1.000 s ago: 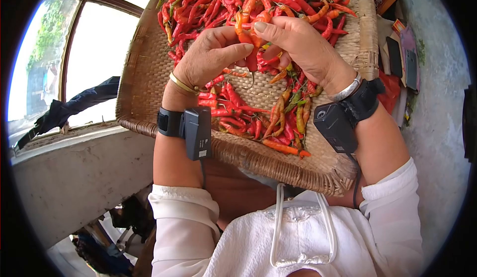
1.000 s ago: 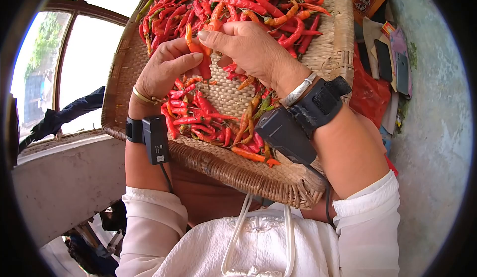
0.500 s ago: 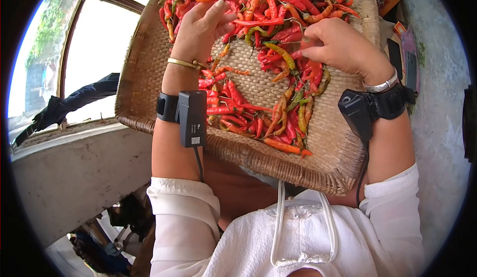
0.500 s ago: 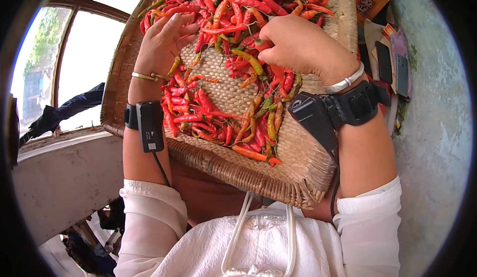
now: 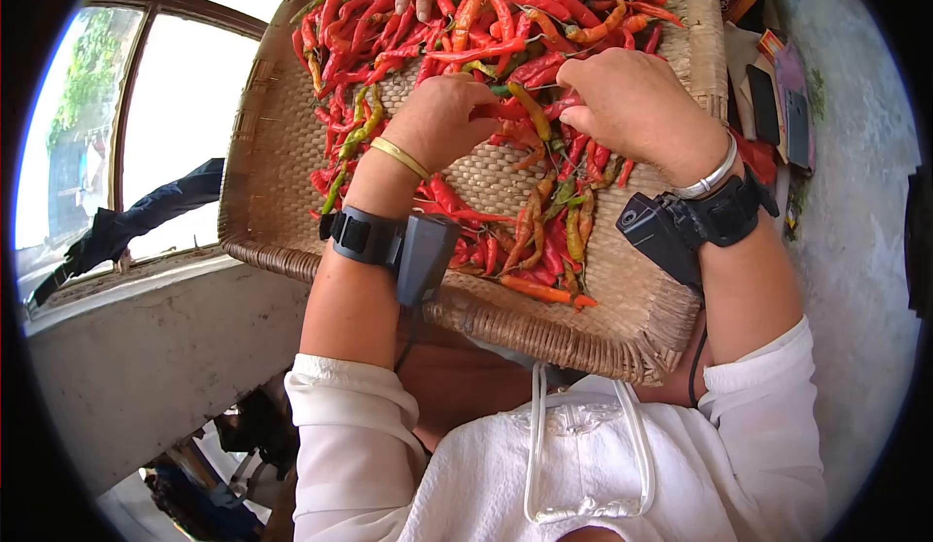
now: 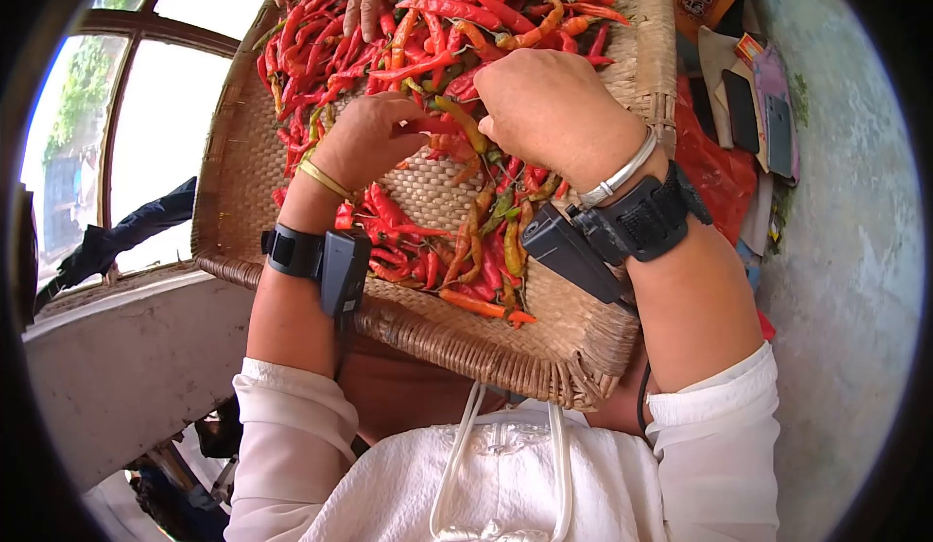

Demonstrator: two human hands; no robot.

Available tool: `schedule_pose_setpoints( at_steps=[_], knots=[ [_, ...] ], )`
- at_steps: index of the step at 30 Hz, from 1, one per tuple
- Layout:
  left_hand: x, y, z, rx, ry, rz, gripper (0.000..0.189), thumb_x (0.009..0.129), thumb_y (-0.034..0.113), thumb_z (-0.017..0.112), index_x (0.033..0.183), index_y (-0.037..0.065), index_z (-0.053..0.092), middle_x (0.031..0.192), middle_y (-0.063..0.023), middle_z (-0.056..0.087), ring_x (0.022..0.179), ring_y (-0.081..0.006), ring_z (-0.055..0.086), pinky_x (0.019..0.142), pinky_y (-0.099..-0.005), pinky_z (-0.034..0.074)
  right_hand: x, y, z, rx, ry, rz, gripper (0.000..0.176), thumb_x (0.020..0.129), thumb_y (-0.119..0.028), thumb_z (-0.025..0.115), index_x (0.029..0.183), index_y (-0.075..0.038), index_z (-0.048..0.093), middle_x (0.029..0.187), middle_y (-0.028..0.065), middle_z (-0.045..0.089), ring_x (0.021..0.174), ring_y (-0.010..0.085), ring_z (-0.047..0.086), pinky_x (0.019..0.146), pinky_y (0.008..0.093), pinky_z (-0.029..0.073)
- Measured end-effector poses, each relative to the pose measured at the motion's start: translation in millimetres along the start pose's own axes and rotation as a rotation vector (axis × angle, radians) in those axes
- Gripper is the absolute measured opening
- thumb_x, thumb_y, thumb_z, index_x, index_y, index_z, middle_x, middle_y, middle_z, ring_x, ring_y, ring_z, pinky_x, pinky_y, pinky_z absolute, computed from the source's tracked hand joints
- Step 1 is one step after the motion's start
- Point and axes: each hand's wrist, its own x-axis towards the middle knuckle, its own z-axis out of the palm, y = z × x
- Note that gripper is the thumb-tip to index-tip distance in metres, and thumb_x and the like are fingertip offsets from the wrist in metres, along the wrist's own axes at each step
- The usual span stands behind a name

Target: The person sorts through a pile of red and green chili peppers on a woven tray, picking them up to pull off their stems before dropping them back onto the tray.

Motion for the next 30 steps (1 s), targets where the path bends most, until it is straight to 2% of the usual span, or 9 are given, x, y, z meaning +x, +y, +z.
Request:
schedule_pose_setpoints(
  at_steps=[3,5,9,11,15,19,22,24,30],
  knots=[
    [-6.8,-3.0,-29.6,-0.503,-0.086,-0.283,0.018,0.082,0.013,0.061,0.094,0.000,0.061,0.073,0.0018,0.060,0.062,-0.0033,0.052,0.055,-0.0194,0.044,-0.4,2.8,-2.6,-0.006,-0.003,0.020,0.018,0.072,-0.018,0.063,0.079,-0.002,0.063,0.079,0.0158,0.062,0.082,0.0309,0.061,0.071,0.0406,0.049],
    [-8.5,-7.9,-38.5,-0.864,0.133,-0.402,0.024,0.079,0.019,0.064,0.093,-0.001,0.063,0.068,-0.0015,0.060,0.062,-0.0064,0.054,0.057,-0.0222,0.046,-0.7,-0.5,-4.7,0.005,-0.029,0.019,0.017,0.072,-0.018,0.063,0.079,-0.002,0.063,0.081,0.0156,0.062,0.083,0.0306,0.061,0.071,0.0404,0.049],
    [1.6,-9.9,-29.0,-0.910,0.561,-0.324,0.026,0.079,0.019,0.065,0.096,0.000,0.063,0.070,-0.0022,0.062,0.061,-0.0064,0.055,0.058,-0.0215,0.046,1.6,-0.5,7.4,0.062,-0.149,-0.065,0.021,0.074,-0.018,0.061,0.089,-0.005,0.059,0.078,0.0142,0.061,0.081,0.0319,0.059,0.069,0.0423,0.047],
    [-1.0,-16.2,-14.5,-0.432,0.264,-0.385,0.025,0.078,0.018,0.065,0.097,0.002,0.063,0.071,-0.0052,0.063,0.062,-0.0081,0.057,0.060,-0.0228,0.047,5.0,-3.4,12.7,0.091,-0.203,-0.071,0.021,0.074,-0.015,0.060,0.092,-0.005,0.059,0.078,0.0136,0.061,0.081,0.0318,0.059,0.069,0.0421,0.047],
    [5.5,4.6,12.8,-0.016,0.004,0.056,0.021,0.073,0.018,0.062,0.092,0.009,0.065,0.084,-0.0124,0.063,0.079,-0.0264,0.060,0.072,-0.0366,0.048,9.2,-1.6,30.0,0.086,-0.237,-0.095,0.025,0.074,-0.007,0.056,0.099,-0.006,0.056,0.077,0.0130,0.060,0.080,0.0314,0.059,0.068,0.0420,0.047],
    [3.5,3.7,34.2,0.084,-0.062,-0.055,0.018,0.072,0.019,0.062,0.088,0.010,0.065,0.086,-0.0131,0.061,0.084,-0.0289,0.058,0.075,-0.0395,0.046,10.3,-3.1,31.8,-0.013,-0.253,-0.017,0.018,0.076,-0.007,0.051,0.089,-0.008,0.063,0.089,0.0119,0.064,0.088,0.0275,0.061,0.072,0.0391,0.049],
    [4.5,0.6,30.5,0.143,-0.089,-0.002,0.017,0.072,0.017,0.061,0.087,0.010,0.065,0.085,-0.0124,0.061,0.080,-0.0292,0.059,0.072,-0.0378,0.047,9.6,2.4,35.9,-0.128,-0.235,-0.037,0.022,0.071,-0.002,0.055,0.092,-0.004,0.056,0.077,0.0124,0.061,0.076,0.0304,0.061,0.062,0.0403,0.049],
    [3.1,-0.6,12.6,-0.142,-0.200,-0.067,0.016,0.070,0.015,0.062,0.085,0.009,0.064,0.081,-0.0126,0.062,0.074,-0.0302,0.060,0.069,-0.0361,0.048,8.4,5.1,34.9,-0.164,-0.141,-0.077,0.015,0.069,-0.002,0.055,0.084,-0.004,0.057,0.075,0.0117,0.061,0.075,0.0299,0.062,0.060,0.0392,0.049],
    [1.2,-29.8,-27.1,-0.907,0.469,-0.327,0.018,0.083,0.012,0.060,0.094,-0.001,0.058,0.076,-0.0022,0.060,0.064,-0.0045,0.053,0.056,-0.0185,0.045,11.4,2.6,31.2,0.016,-0.173,-0.077,0.010,0.069,-0.004,0.055,0.079,-0.005,0.059,0.071,0.0118,0.060,0.072,0.0291,0.061,0.064,0.0383,0.048]
  ],
)
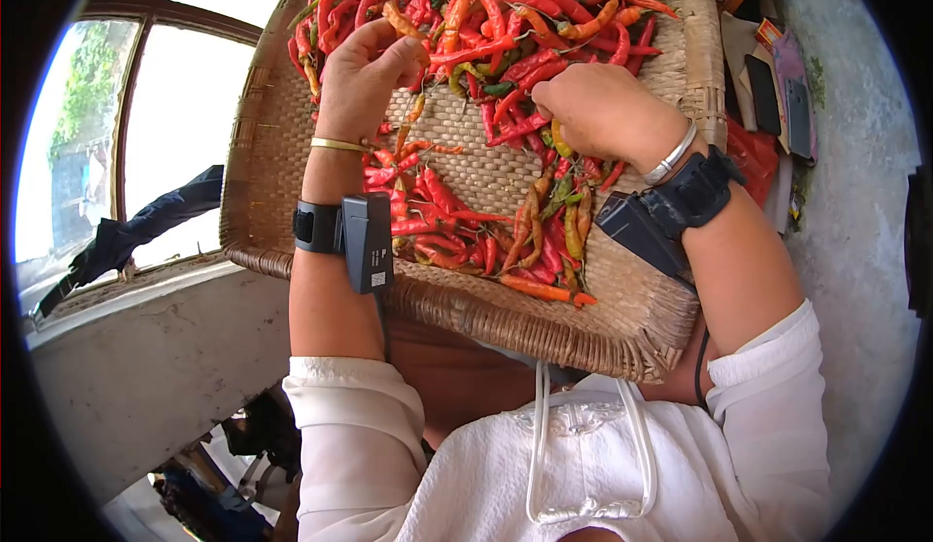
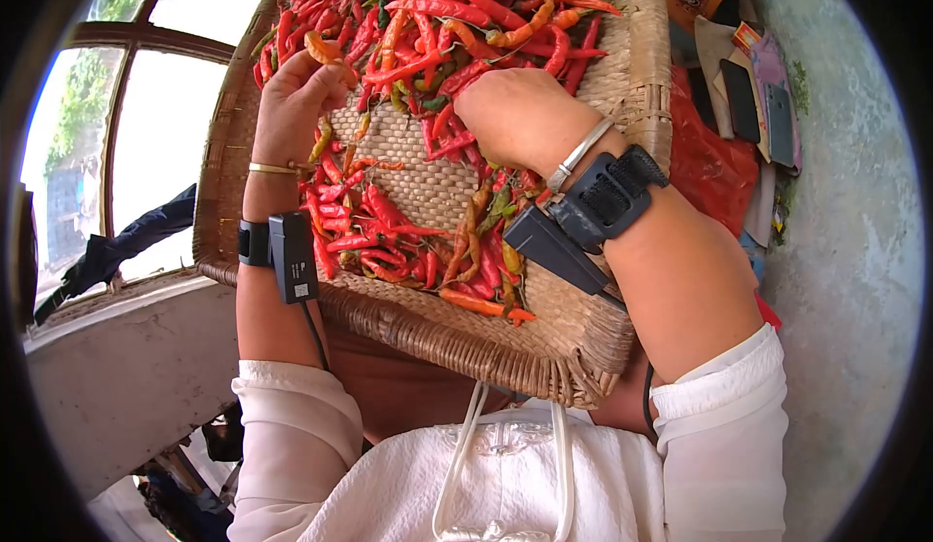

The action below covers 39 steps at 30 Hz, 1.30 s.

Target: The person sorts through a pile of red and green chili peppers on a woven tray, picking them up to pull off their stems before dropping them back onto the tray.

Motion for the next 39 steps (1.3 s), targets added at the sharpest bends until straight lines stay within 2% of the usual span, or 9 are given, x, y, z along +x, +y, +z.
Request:
schedule_pose_setpoints(
  at_steps=[3,11,13,17,23,28,33,35,39],
  knots=[
    [1.6,-6.5,-1.7,0.191,0.208,-0.024,0.029,0.082,0.018,0.062,0.101,-0.003,0.058,0.079,-0.0038,0.062,0.064,-0.0052,0.056,0.054,-0.0190,0.046,2.4,-2.1,-11.9,0.105,-0.099,0.006,0.009,0.070,-0.006,0.055,0.078,-0.005,0.060,0.071,0.0122,0.061,0.070,0.0294,0.060,0.066,0.0375,0.047],
    [-23.5,-23.3,48.1,0.977,-0.482,0.082,0.022,0.072,0.023,0.066,0.087,0.007,0.066,0.079,-0.0117,0.064,0.072,-0.0259,0.061,0.064,-0.0350,0.047,8.7,8.3,-27.3,0.465,0.390,-0.032,0.020,0.071,-0.008,0.055,0.088,-0.004,0.064,0.078,0.0155,0.062,0.076,0.0289,0.061,0.070,0.0375,0.048],
    [-31.4,-28.7,56.0,0.962,-0.515,0.042,0.023,0.071,0.026,0.066,0.085,0.008,0.066,0.078,-0.0111,0.064,0.073,-0.0282,0.060,0.065,-0.0374,0.047,15.1,2.3,-27.2,0.514,0.713,-0.105,0.029,0.071,-0.009,0.056,0.099,-0.003,0.060,0.090,0.0170,0.060,0.082,0.0294,0.060,0.074,0.0375,0.048],
    [-37.5,-29.7,67.7,1.215,-0.468,0.071,0.022,0.070,0.028,0.066,0.083,0.010,0.065,0.075,-0.0116,0.063,0.074,-0.0292,0.060,0.065,-0.0391,0.047,14.0,-4.2,-23.5,0.380,0.596,-0.164,0.036,0.072,-0.010,0.056,0.106,0.000,0.055,0.095,0.0185,0.059,0.088,0.0293,0.058,0.077,0.0371,0.047],
    [-24.0,12.1,14.2,0.759,-0.807,-0.052,0.017,0.072,0.017,0.067,0.080,0.003,0.064,0.065,-0.0080,0.061,0.059,-0.0153,0.057,0.055,-0.0288,0.045,10.4,-8.5,-31.1,0.638,0.654,-0.048,0.028,0.075,-0.012,0.060,0.099,0.000,0.059,0.086,0.0164,0.062,0.067,0.0237,0.063,0.065,0.0334,0.049],
    [-23.9,43.3,-26.8,0.330,-0.644,-0.362,0.014,0.081,0.014,0.063,0.086,0.001,0.063,0.063,0.0029,0.056,0.055,-0.0033,0.049,0.049,-0.0182,0.041,6.2,-3.4,-29.2,0.485,0.533,0.043,0.020,0.076,-0.015,0.059,0.093,-0.003,0.061,0.082,0.0131,0.062,0.073,0.0261,0.061,0.065,0.0353,0.049],
    [-11.7,13.8,-44.5,0.153,-0.214,-0.220,0.015,0.081,0.010,0.062,0.092,-0.001,0.062,0.068,0.0017,0.058,0.057,-0.0035,0.050,0.051,-0.0190,0.042,0.3,-11.7,-25.5,0.190,0.354,0.054,0.024,0.075,-0.014,0.059,0.096,-0.003,0.058,0.084,0.0157,0.060,0.079,0.0316,0.059,0.069,0.0391,0.046],
    [-8.7,-3.5,-45.9,0.238,0.152,-0.025,0.019,0.081,0.010,0.062,0.096,-0.002,0.061,0.074,-0.0009,0.061,0.061,-0.0056,0.053,0.055,-0.0193,0.044,0.6,-12.5,-23.0,0.198,0.360,0.056,0.025,0.075,-0.015,0.060,0.097,-0.003,0.057,0.083,0.0153,0.059,0.080,0.0321,0.058,0.070,0.0401,0.046],
    [-12.8,-35.2,-70.6,0.898,0.345,0.073,0.033,0.073,0.021,0.065,0.102,0.007,0.061,0.079,-0.0113,0.064,0.072,-0.0241,0.062,0.067,-0.0349,0.048,-0.2,-15.8,-14.3,0.145,0.330,0.016,0.018,0.073,-0.017,0.063,0.082,-0.003,0.056,0.078,0.0141,0.060,0.075,0.0318,0.060,0.065,0.0415,0.048]
  ],
)
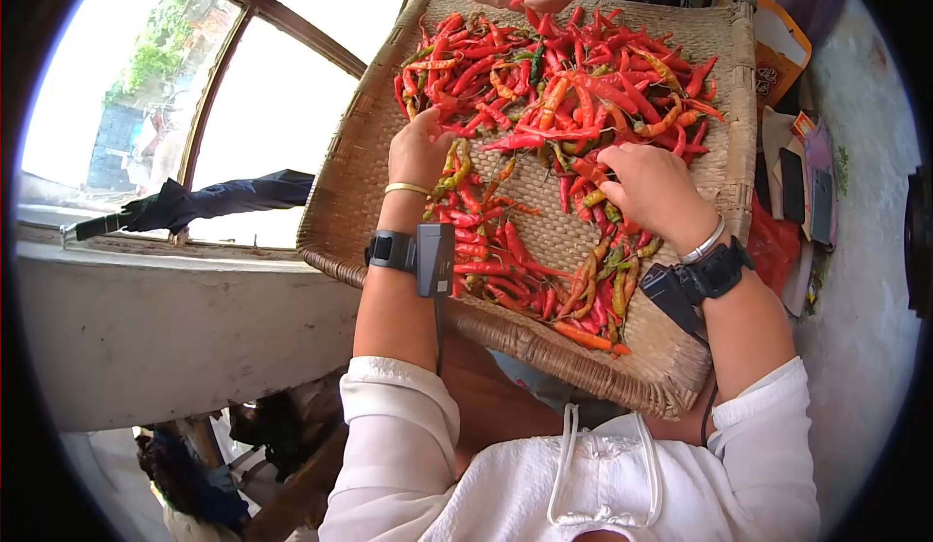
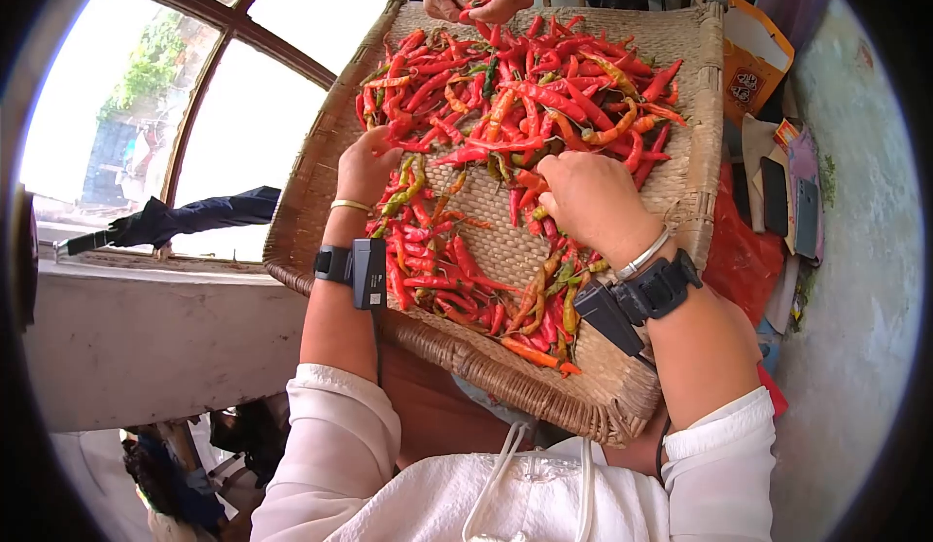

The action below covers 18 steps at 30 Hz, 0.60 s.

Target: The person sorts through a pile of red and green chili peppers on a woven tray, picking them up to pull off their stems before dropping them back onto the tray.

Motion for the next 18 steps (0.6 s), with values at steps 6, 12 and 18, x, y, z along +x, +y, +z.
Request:
schedule_pose_setpoints(
  at_steps=[6,12,18],
  knots=[
    [-14.0,2.4,1.3,0.368,-0.563,-0.109,0.023,0.071,0.032,0.063,0.083,0.012,0.066,0.084,-0.0132,0.063,0.084,-0.0298,0.060,0.072,-0.0402,0.048,-1.7,-3.9,-0.1,-0.048,-0.294,-0.013,0.025,0.071,-0.020,0.066,0.092,-0.008,0.060,0.081,0.0117,0.058,0.082,0.0300,0.058,0.071,0.0408,0.047],
    [-13.8,-2.7,13.3,0.483,-0.517,-0.067,0.020,0.072,0.028,0.062,0.083,0.012,0.067,0.091,-0.0107,0.063,0.086,-0.0288,0.059,0.074,-0.0396,0.048,-4.7,1.9,12.5,-0.139,-0.499,0.002,0.023,0.070,-0.021,0.065,0.092,-0.012,0.063,0.092,0.0104,0.054,0.087,0.0284,0.057,0.073,0.0401,0.047],
    [-16.4,22.7,-6.0,0.222,-0.286,0.102,0.021,0.073,0.028,0.058,0.079,0.010,0.067,0.079,-0.0145,0.062,0.077,-0.0308,0.059,0.068,-0.0402,0.048,-6.1,5.6,13.6,-0.161,-0.502,-0.012,0.012,0.071,-0.013,0.061,0.080,-0.008,0.066,0.091,0.0102,0.057,0.087,0.0264,0.059,0.072,0.0372,0.049]
  ],
)
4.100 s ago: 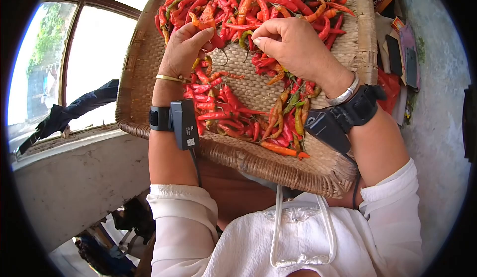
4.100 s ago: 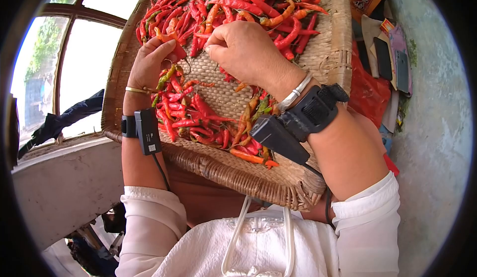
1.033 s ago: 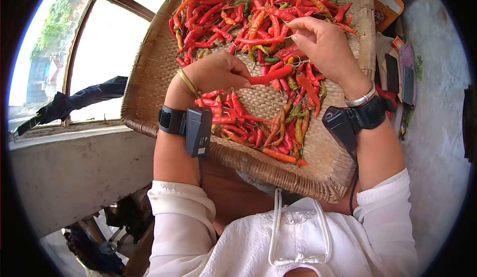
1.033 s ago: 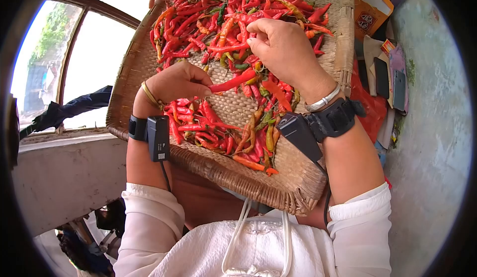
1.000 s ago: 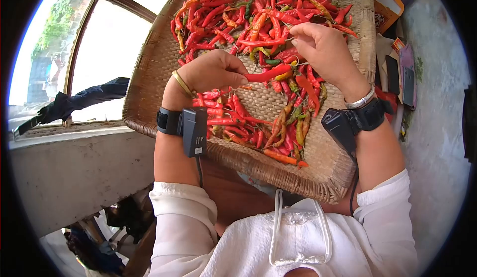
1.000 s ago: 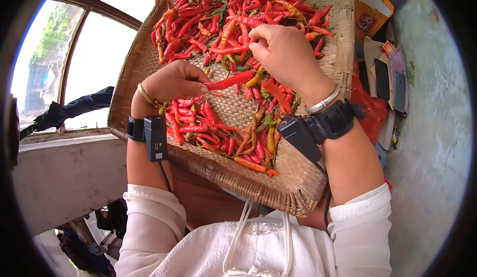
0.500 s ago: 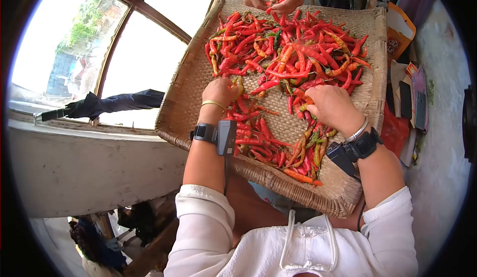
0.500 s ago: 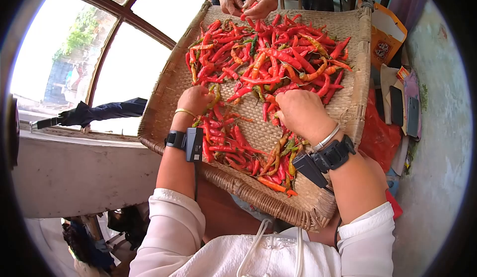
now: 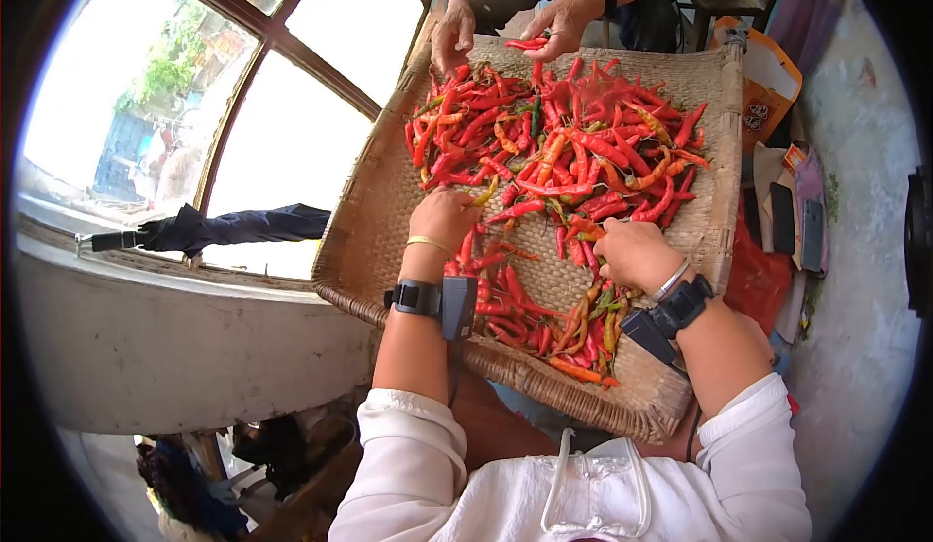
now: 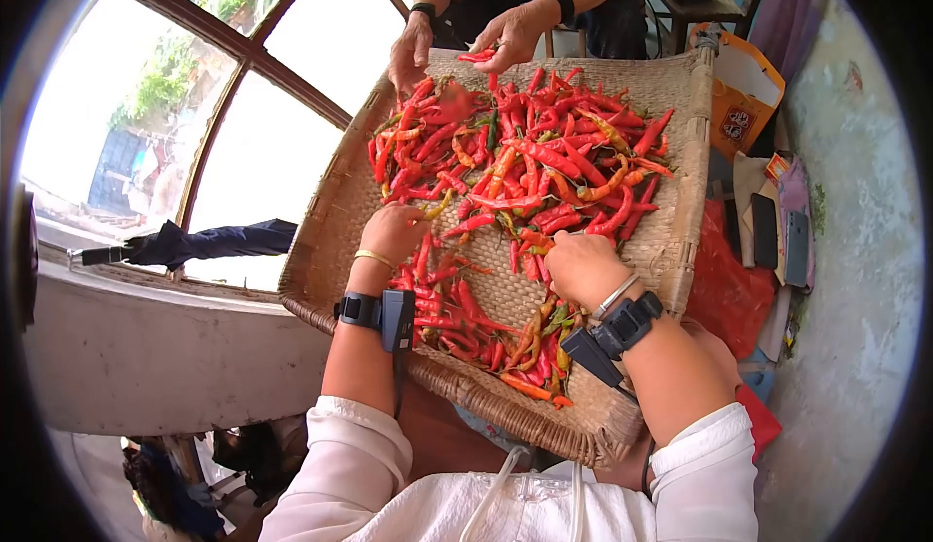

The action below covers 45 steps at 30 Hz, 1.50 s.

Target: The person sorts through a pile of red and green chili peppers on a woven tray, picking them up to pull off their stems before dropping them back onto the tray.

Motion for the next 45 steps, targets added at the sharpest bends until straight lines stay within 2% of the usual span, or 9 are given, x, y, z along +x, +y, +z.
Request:
schedule_pose_setpoints(
  at_steps=[7,9,12,14,19,22,32,38,45],
  knots=[
    [16.6,18.8,-11.4,-0.375,-0.018,-0.145,0.021,0.074,0.023,0.062,0.087,0.006,0.065,0.082,-0.0147,0.063,0.072,-0.0312,0.059,0.067,-0.0386,0.048,5.3,-6.3,-2.8,0.031,0.025,-0.030,0.011,0.067,-0.010,0.060,0.074,-0.003,0.065,0.078,0.0151,0.062,0.076,0.0311,0.062,0.066,0.0393,0.050],
    [27.4,21.3,-1.5,-0.762,0.279,-0.080,0.026,0.074,0.016,0.064,0.096,0.004,0.062,0.088,-0.0151,0.062,0.077,-0.0315,0.059,0.070,-0.0372,0.048,6.0,-6.8,-8.3,0.059,0.032,-0.024,0.010,0.067,-0.010,0.059,0.072,-0.003,0.065,0.076,0.0157,0.062,0.075,0.0315,0.062,0.066,0.0396,0.050],
    [18.5,36.4,-8.3,-0.381,0.400,0.155,0.035,0.073,0.014,0.065,0.106,0.004,0.058,0.095,-0.0164,0.060,0.085,-0.0314,0.058,0.075,-0.0370,0.048,5.5,-5.9,-13.8,0.121,0.027,-0.048,0.010,0.067,-0.011,0.059,0.069,-0.004,0.065,0.071,0.0163,0.061,0.072,0.0309,0.061,0.065,0.0391,0.049],
    [10.1,42.4,-2.6,-0.500,-0.008,0.230,0.036,0.073,0.011,0.064,0.108,0.005,0.057,0.103,-0.0161,0.057,0.092,-0.0319,0.056,0.079,-0.0365,0.047,6.1,-2.9,-11.4,0.404,0.152,-0.079,0.009,0.067,-0.011,0.059,0.069,-0.006,0.066,0.069,0.0159,0.061,0.069,0.0291,0.061,0.064,0.0377,0.048],
    [-11.3,69.2,12.5,-0.611,-0.283,0.569,0.033,0.071,0.005,0.062,0.105,0.005,0.059,0.097,-0.0132,0.061,0.085,-0.0269,0.060,0.077,-0.0338,0.047,-1.0,-12.7,-28.9,0.718,0.224,-0.065,0.013,0.068,-0.008,0.057,0.077,-0.004,0.065,0.068,0.0127,0.063,0.064,0.0207,0.062,0.061,0.0306,0.048],
    [-12.7,76.5,11.6,-0.679,-0.652,0.416,0.029,0.071,0.010,0.066,0.099,0.005,0.059,0.091,-0.0108,0.062,0.084,-0.0266,0.060,0.074,-0.0354,0.046,-0.9,-11.7,-29.6,0.917,0.142,-0.006,0.014,0.070,-0.005,0.057,0.080,-0.001,0.064,0.068,0.0075,0.063,0.062,0.0117,0.060,0.059,0.0255,0.046],
    [-21.7,95.0,31.0,-0.697,-0.132,0.451,0.031,0.068,0.019,0.069,0.095,0.006,0.060,0.083,-0.0132,0.060,0.081,-0.0306,0.059,0.071,-0.0371,0.046,-15.7,-3.1,-32.6,1.264,-0.114,0.033,0.013,0.074,0.001,0.055,0.086,-0.001,0.061,0.073,-0.0004,0.059,0.065,0.0045,0.053,0.057,0.0202,0.042],
    [-24.4,96.0,17.9,-0.765,-0.612,0.417,0.014,0.076,0.017,0.065,0.081,0.005,0.060,0.070,-0.0075,0.059,0.063,-0.0170,0.057,0.059,-0.0294,0.046,-19.4,-3.8,-34.1,1.316,-0.098,-0.053,0.012,0.076,0.000,0.055,0.086,-0.001,0.061,0.076,-0.0008,0.059,0.070,0.0039,0.053,0.062,0.0192,0.042],
    [-25.3,99.7,4.0,-0.903,-0.774,0.266,0.013,0.081,0.016,0.059,0.075,0.004,0.057,0.065,0.0005,0.058,0.064,-0.0067,0.054,0.057,-0.0246,0.044,-22.5,-1.9,-32.0,1.382,-0.114,0.063,0.017,0.077,0.001,0.054,0.093,0.000,0.059,0.076,-0.0020,0.056,0.065,0.0027,0.050,0.058,0.0175,0.042]
  ],
)
